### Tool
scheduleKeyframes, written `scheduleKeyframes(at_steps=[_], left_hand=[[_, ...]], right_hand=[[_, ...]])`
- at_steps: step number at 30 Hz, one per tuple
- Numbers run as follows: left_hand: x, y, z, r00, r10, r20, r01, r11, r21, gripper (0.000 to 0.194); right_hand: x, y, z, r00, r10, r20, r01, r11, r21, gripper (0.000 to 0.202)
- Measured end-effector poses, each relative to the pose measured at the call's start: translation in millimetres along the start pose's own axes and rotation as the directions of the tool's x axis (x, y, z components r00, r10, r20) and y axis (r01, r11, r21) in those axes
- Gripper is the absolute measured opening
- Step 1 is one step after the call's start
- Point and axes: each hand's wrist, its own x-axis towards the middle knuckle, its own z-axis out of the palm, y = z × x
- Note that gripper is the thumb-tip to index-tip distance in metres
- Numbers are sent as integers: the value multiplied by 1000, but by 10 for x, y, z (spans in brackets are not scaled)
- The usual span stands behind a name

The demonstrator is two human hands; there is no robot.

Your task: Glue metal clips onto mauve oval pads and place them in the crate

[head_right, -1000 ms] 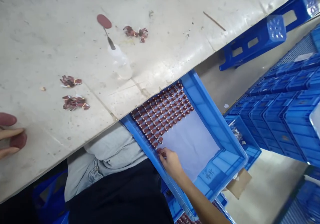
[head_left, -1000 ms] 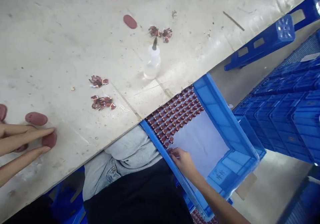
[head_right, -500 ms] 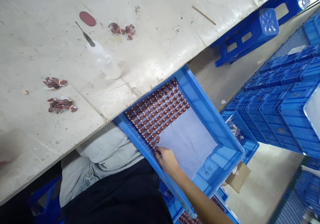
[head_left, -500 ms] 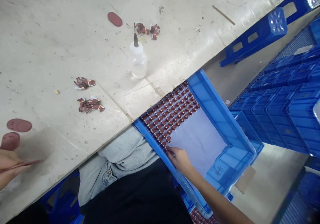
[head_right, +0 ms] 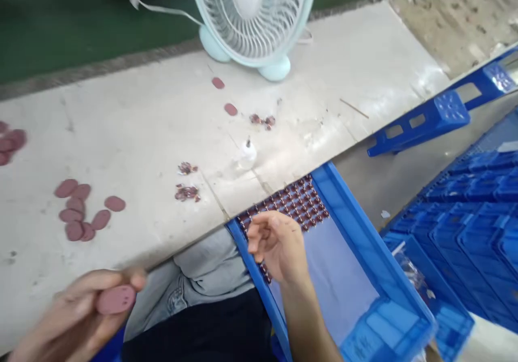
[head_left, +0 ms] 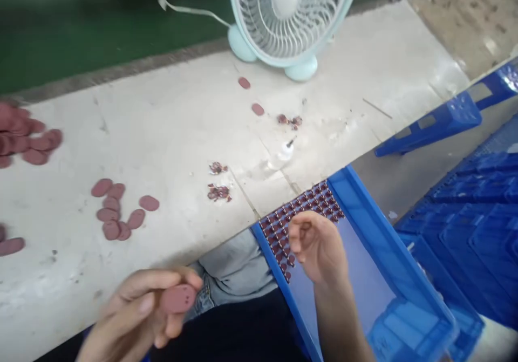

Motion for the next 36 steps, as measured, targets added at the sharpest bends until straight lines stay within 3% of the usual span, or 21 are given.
scheduleKeyframes(at_steps=[3, 5, 7, 11, 14, 16, 18, 20, 21, 24, 29, 36], left_hand=[[20, -74, 216, 999, -24, 29, 27, 991, -129, 25], [25, -97, 248, 998, -8, 57, 21, 973, -228, 24], [28, -130, 211, 996, 20, 88, 10, 944, -329, 22], [80, -252, 88, 975, 117, 187, -20, 891, -455, 16], [159, -333, 29, 935, 215, 283, -44, 860, -508, 16], [205, -353, 11, 904, 283, 319, -77, 844, -531, 19], [237, -350, 5, 878, 343, 335, -113, 827, -550, 19], [257, -336, 7, 864, 371, 341, -127, 815, -566, 17], [266, -328, 8, 867, 369, 335, -126, 812, -570, 19], [285, -304, 13, 897, 333, 292, -132, 830, -542, 34], [300, -288, 26, 921, 330, 208, -214, 872, -440, 39], [324, -350, 55, 896, 399, 194, -323, 886, -333, 40]], right_hand=[[267, 48, 410, 983, 75, 166, -87, 994, 62, 44], [433, 71, 578, 960, 130, 250, -162, 981, 109, 58], [601, 68, 653, 923, 155, 353, -260, 926, 274, 65], [929, -2, 650, 850, 10, 527, -402, 659, 636, 53], [1017, -47, 687, 829, 2, 560, -443, 614, 653, 30], [916, -49, 778, 848, 45, 529, -431, 641, 636, 27], [693, -35, 906, 917, 93, 388, -309, 781, 543, 32], [414, -9, 1039, 974, 68, 217, -131, 947, 292, 38], [281, 8, 1097, 984, 37, 173, -64, 987, 149, 40], [1, 73, 1215, 977, 32, 210, -19, 998, -62, 41], [-60, 178, 1275, 972, 60, 225, -41, 995, -89, 41], [-68, 212, 1308, 971, 70, 227, -46, 993, -108, 39]])
